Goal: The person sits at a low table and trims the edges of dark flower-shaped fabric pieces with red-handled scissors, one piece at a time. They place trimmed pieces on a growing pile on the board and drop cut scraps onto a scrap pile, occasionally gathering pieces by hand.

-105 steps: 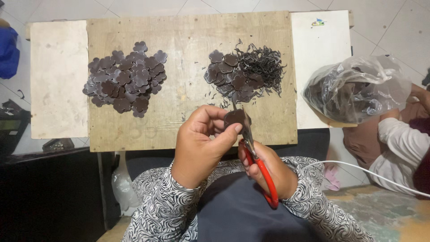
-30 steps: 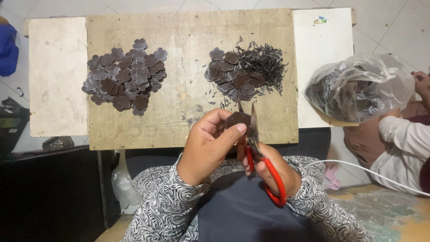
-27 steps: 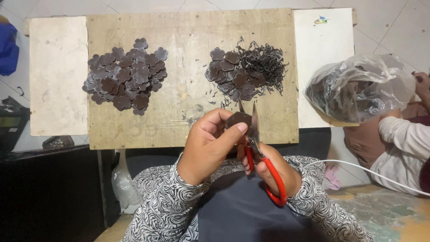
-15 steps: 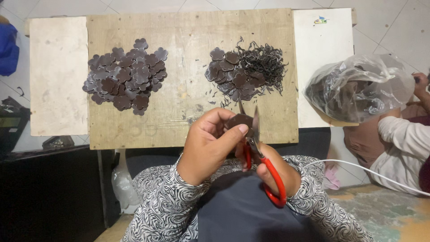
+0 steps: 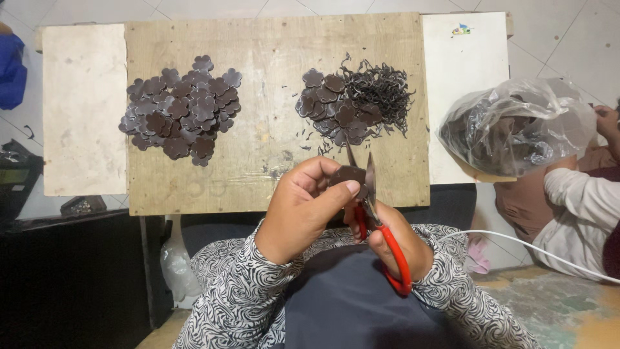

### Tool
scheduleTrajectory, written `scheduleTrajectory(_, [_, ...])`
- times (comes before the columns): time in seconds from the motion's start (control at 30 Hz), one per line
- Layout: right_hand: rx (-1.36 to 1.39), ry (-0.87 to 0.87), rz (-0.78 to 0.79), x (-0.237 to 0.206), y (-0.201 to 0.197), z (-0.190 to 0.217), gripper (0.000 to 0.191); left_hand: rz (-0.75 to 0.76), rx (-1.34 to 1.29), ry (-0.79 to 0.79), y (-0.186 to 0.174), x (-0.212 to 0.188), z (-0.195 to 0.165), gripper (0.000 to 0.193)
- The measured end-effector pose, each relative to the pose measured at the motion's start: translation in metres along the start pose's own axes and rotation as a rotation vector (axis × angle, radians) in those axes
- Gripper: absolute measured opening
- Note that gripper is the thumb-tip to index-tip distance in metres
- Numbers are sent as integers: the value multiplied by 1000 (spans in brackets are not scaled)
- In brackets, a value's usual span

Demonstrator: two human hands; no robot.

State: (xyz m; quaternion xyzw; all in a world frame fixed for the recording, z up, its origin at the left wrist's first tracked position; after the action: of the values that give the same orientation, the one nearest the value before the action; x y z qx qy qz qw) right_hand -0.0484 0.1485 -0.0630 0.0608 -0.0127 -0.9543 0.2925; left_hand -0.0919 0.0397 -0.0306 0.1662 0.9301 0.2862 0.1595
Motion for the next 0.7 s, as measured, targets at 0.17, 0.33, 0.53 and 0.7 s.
scheduleTrajectory(0.17, [-16,-37,75,3,4,10,90,-82,20,1,-6,2,2,9])
scheduleTrajectory(0.33, [10,-6,79,3,4,9,92,-87,32,0,-8,3,0,8])
scheduleTrajectory(0.53, [119,37,8,1,2,-5,91,-78,62,48,-8,2,-5,7])
scheduleTrajectory(0.7, [85,25,4,0,0,-5,89,-46,23,31,-3,1,-1,8])
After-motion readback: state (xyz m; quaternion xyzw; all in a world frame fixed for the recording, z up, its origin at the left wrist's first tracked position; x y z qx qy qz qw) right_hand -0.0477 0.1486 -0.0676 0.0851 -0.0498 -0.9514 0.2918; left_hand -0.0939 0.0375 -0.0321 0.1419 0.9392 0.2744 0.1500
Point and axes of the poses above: each hand's wrist, its own x-axis towards the middle knuckle, its own y-axis out of the palm, z = x × y, the point moved 10 cm from there along x, towards the middle knuckle, and after that the axes turned 1 degree about -y, right-handed, at the moved point
